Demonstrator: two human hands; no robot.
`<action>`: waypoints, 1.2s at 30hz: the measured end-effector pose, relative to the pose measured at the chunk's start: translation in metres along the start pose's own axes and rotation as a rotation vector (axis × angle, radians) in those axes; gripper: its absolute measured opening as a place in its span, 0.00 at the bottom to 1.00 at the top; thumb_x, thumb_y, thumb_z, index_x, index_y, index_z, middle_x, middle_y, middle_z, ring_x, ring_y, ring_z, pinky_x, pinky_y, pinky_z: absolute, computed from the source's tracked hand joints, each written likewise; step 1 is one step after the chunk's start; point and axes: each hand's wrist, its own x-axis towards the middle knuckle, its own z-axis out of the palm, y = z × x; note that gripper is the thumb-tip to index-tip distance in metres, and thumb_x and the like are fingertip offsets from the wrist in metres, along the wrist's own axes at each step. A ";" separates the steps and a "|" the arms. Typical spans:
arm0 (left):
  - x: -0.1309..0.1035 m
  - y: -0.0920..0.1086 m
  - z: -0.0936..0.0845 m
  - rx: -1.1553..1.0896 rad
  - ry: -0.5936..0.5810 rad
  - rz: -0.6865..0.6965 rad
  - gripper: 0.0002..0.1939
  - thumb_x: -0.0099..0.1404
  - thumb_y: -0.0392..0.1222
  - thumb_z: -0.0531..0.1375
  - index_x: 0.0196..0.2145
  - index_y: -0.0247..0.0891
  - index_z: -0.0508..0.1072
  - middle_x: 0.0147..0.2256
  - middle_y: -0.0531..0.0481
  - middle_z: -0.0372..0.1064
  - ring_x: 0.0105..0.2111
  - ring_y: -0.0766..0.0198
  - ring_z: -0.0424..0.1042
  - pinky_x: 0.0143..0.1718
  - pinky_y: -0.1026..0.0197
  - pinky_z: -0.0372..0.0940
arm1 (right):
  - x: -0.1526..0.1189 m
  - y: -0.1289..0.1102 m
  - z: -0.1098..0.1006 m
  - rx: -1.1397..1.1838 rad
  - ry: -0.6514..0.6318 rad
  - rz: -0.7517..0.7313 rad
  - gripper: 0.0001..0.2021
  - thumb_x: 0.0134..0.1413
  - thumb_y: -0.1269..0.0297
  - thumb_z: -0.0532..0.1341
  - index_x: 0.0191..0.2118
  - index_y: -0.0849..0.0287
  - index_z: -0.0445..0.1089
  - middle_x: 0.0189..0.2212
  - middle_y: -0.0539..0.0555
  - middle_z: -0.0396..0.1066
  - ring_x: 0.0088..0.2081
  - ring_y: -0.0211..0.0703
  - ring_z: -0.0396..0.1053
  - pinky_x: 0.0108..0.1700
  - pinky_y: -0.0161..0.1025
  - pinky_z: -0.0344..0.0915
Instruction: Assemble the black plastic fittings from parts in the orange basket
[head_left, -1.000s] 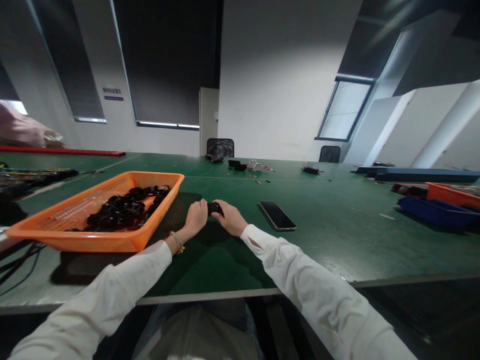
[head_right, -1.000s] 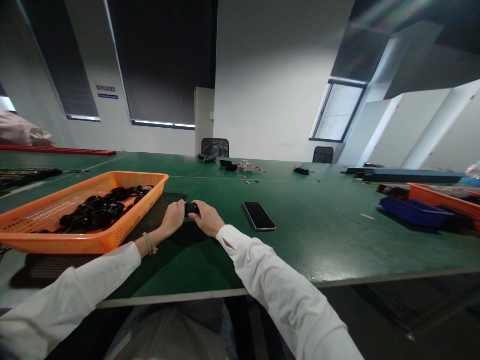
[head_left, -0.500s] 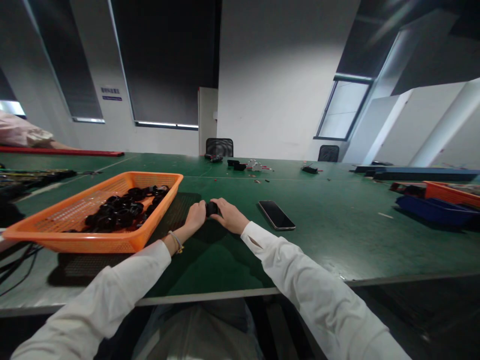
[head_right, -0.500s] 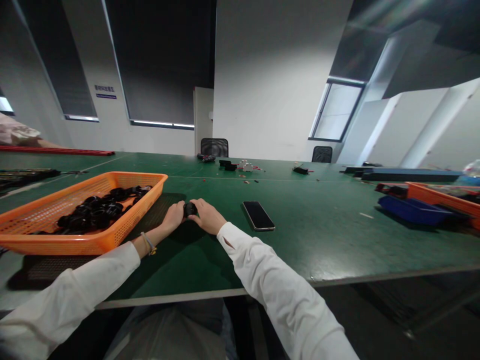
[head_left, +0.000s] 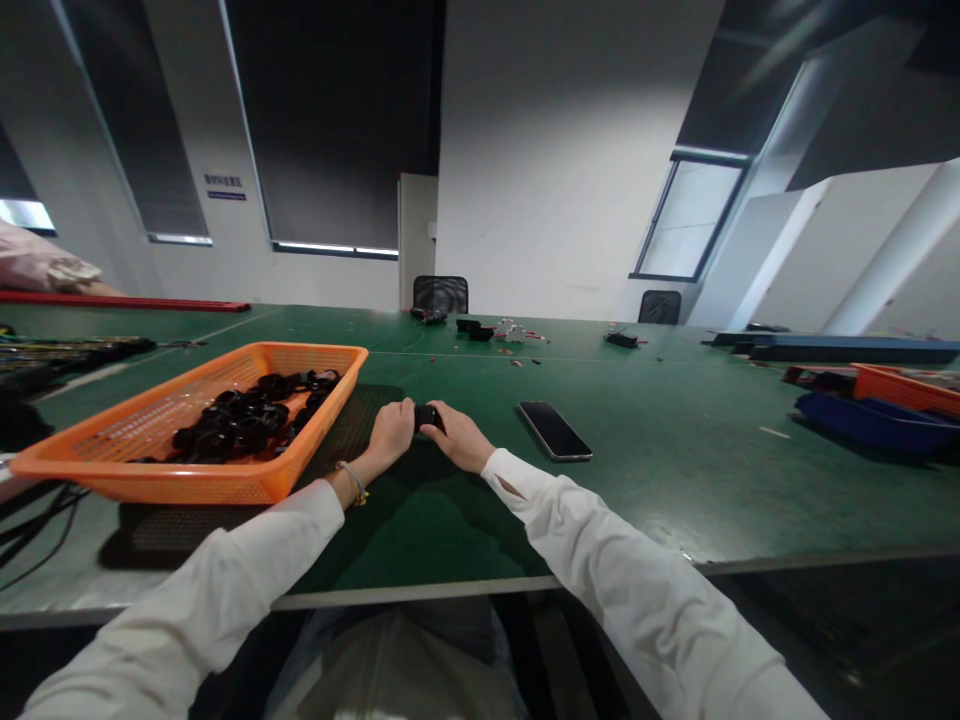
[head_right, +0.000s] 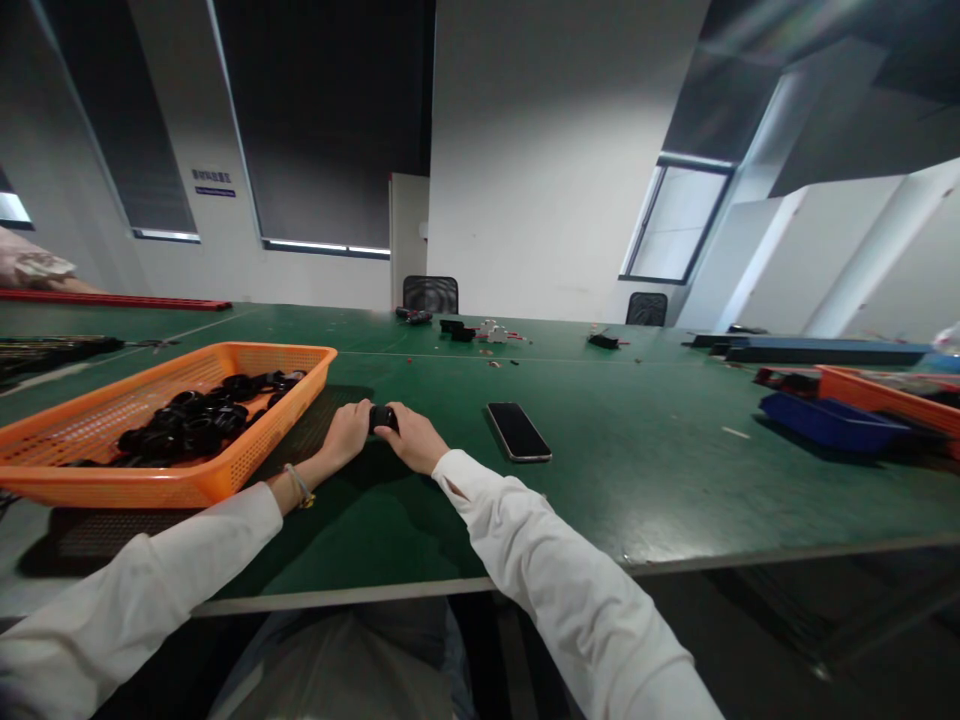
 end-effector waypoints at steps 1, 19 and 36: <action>0.001 0.000 0.001 -0.018 0.006 -0.004 0.17 0.62 0.34 0.41 0.33 0.32 0.69 0.36 0.39 0.71 0.37 0.59 0.69 0.37 0.62 0.61 | 0.001 0.001 0.000 0.003 -0.003 -0.007 0.13 0.52 0.66 0.55 0.44 0.63 0.59 0.39 0.59 0.66 0.39 0.43 0.66 0.42 0.40 0.60; -0.001 0.001 0.000 -0.214 -0.009 -0.096 0.13 0.59 0.30 0.45 0.31 0.33 0.68 0.34 0.40 0.70 0.38 0.59 0.69 0.39 0.60 0.60 | 0.001 0.005 -0.006 -0.165 0.012 -0.265 0.16 0.49 0.66 0.58 0.45 0.62 0.58 0.37 0.58 0.64 0.40 0.45 0.63 0.44 0.44 0.61; 0.012 -0.001 0.011 -0.284 -0.081 -0.164 0.24 0.64 0.37 0.35 0.30 0.30 0.69 0.28 0.42 0.72 0.28 0.63 0.72 0.26 0.66 0.62 | 0.003 0.009 -0.010 -0.046 0.007 -0.239 0.19 0.48 0.71 0.58 0.48 0.61 0.57 0.39 0.57 0.62 0.42 0.42 0.62 0.44 0.41 0.61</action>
